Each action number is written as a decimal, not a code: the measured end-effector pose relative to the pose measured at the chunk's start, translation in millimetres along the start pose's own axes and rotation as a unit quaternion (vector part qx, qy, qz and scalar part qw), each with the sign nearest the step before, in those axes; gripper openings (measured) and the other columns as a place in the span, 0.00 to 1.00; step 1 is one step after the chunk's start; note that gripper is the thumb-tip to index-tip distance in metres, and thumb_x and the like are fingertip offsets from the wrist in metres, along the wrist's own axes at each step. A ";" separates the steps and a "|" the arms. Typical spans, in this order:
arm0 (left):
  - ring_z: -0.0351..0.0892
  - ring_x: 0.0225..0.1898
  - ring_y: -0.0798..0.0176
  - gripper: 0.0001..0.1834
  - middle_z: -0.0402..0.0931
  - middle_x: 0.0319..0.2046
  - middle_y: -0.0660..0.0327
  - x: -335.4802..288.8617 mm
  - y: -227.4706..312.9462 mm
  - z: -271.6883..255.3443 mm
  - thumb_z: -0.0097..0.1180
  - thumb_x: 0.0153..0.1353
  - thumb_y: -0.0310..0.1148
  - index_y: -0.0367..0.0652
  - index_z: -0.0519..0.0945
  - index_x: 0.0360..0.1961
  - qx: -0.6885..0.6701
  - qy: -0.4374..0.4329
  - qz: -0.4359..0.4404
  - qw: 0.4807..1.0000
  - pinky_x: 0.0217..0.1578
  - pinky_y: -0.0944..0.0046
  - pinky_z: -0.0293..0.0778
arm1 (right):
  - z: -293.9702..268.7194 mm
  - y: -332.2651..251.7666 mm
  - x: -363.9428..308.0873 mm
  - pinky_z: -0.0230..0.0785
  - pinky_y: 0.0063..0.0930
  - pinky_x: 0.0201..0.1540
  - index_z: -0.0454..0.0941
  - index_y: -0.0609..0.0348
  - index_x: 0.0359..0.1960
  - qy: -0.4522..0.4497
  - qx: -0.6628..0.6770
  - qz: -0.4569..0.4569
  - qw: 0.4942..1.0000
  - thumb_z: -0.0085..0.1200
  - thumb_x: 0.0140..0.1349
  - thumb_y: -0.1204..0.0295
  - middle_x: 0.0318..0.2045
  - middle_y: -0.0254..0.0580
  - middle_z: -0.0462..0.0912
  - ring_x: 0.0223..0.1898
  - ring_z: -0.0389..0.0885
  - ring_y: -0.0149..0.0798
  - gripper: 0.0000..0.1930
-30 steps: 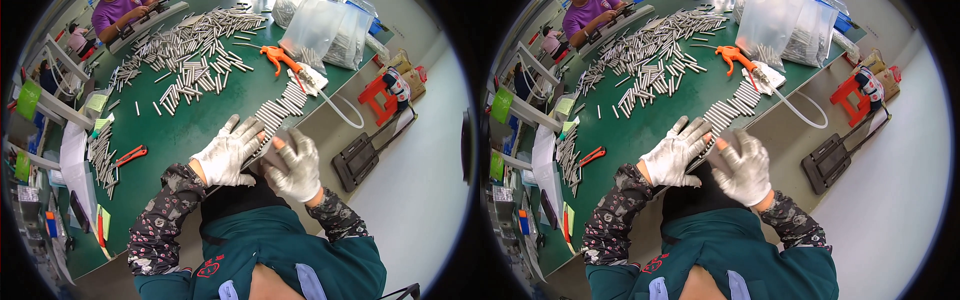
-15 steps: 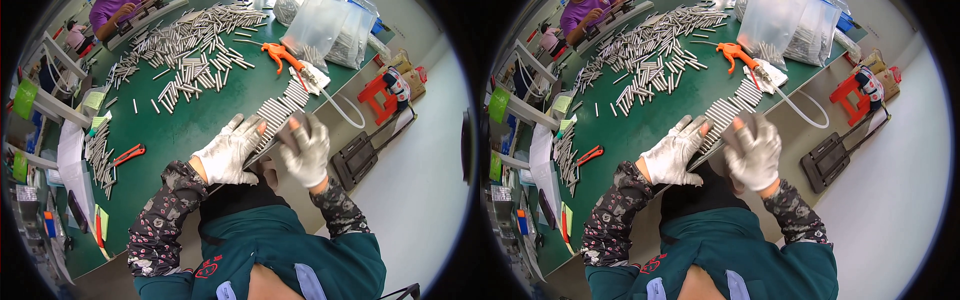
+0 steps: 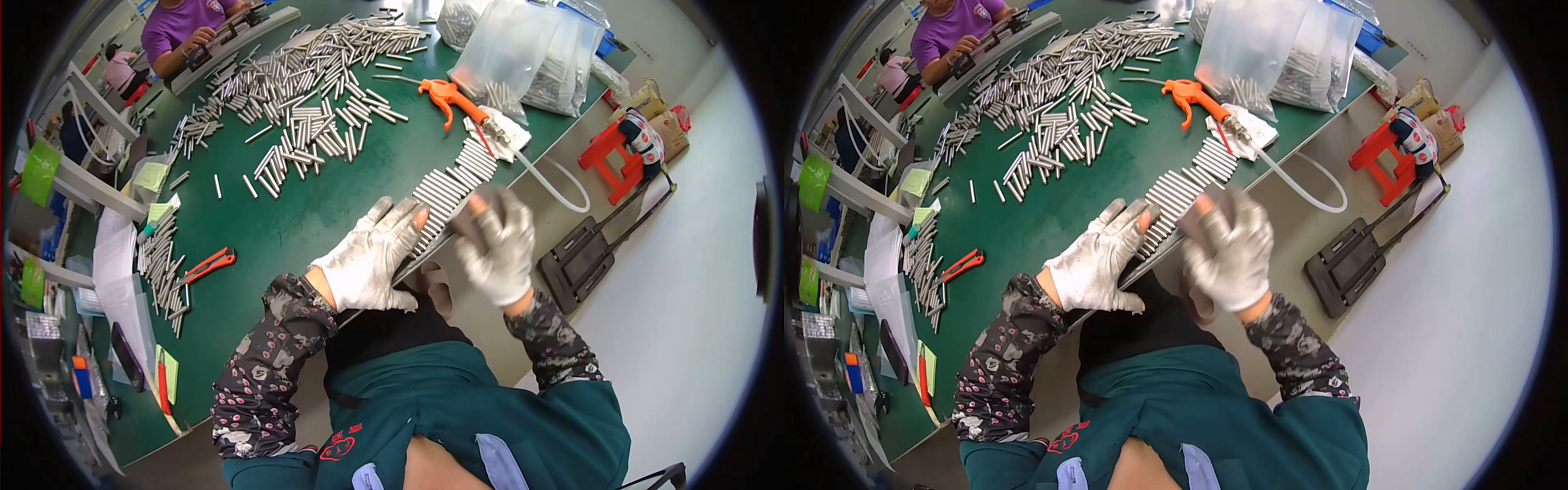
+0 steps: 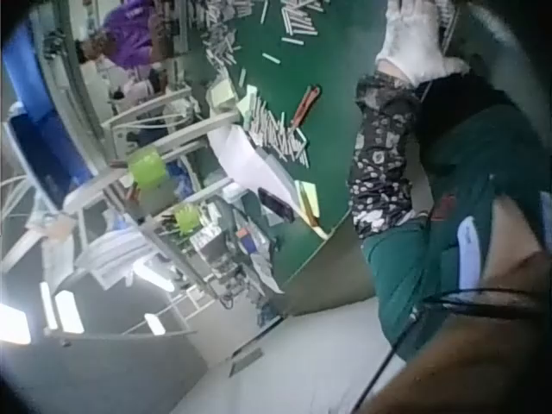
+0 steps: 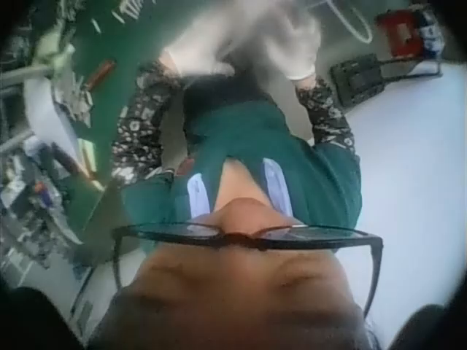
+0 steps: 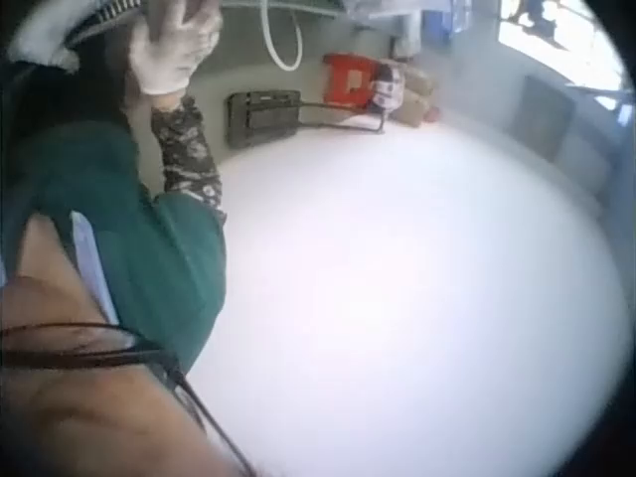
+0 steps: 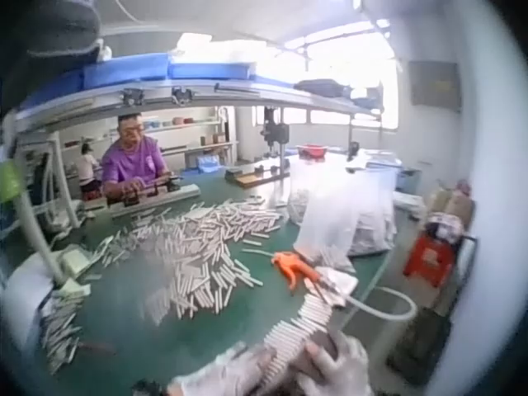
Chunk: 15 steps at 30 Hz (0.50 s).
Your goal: The recorder sorts small cylindrical metal pins and bundles them into organized packs using rubber bands.
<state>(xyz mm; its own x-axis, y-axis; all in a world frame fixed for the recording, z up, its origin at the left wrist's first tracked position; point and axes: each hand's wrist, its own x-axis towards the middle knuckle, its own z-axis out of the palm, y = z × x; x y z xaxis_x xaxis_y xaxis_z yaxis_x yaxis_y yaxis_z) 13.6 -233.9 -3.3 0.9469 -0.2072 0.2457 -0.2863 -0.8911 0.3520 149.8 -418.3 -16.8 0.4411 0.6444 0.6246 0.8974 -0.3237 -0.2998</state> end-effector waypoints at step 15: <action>0.50 0.67 0.46 0.54 0.57 0.62 0.43 3.0 12.9 -6.7 0.64 0.41 0.55 0.33 0.57 0.63 0.073 -0.041 -0.026 0.996 0.67 0.48 0.43 | 24.2 -30.5 118.0 0.61 0.41 0.54 0.71 0.62 0.48 -0.101 0.079 -0.026 0.991 0.58 0.43 0.60 0.46 0.50 0.73 0.50 0.71 0.50 0.29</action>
<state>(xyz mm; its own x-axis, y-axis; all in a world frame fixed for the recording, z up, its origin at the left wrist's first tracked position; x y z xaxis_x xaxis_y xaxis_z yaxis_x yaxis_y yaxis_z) 11.8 -243.3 8.0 0.9702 -0.1868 0.1542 -0.2187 -0.9491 0.2265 174.7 -315.6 48.7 0.3727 0.7879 0.4902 0.9022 -0.1841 -0.3901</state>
